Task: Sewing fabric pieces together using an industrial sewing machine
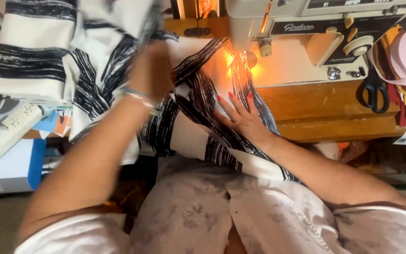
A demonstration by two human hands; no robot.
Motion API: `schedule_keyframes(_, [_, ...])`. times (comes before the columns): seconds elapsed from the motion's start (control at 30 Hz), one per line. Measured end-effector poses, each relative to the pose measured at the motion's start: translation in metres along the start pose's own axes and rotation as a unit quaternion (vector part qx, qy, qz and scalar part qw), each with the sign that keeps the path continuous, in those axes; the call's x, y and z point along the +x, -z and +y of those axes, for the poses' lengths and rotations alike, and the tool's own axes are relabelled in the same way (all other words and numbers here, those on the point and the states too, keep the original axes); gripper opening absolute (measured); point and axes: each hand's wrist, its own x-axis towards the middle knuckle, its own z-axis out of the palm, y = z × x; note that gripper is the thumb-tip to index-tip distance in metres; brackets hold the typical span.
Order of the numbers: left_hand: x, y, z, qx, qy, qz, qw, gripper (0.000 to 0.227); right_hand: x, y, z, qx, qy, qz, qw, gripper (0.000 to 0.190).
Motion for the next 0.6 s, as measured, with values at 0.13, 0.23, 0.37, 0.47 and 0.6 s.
schedule_keyframes(0.13, [-0.005,0.024,0.104,-0.56,-0.17,-0.001,0.811,0.067,-0.002,-0.018,0.008,0.015,0.005,-0.003,1.0,0.062])
schedule_keyframes(0.23, [-0.014,0.037,0.099,-0.434,-0.043,-0.209,0.875,0.078,-0.013,0.002,0.006,0.071,0.042,-0.02,0.996,0.052])
schedule_keyframes(0.37, [0.006,-0.005,0.072,-0.418,-0.032,-0.163,0.893,0.099,-0.015,0.073,-0.011,0.294,-0.027,-0.106,0.949,0.059])
schedule_keyframes(0.47, [0.024,-0.037,0.057,-0.394,-0.08,-0.11,0.909,0.1,-0.013,0.075,-0.006,0.276,-0.02,-0.125,0.953,0.054])
schedule_keyframes(0.6, [0.036,-0.048,0.03,-0.369,-0.171,-0.066,0.911,0.089,-0.009,0.074,-0.027,0.319,-0.044,-0.082,0.943,0.055])
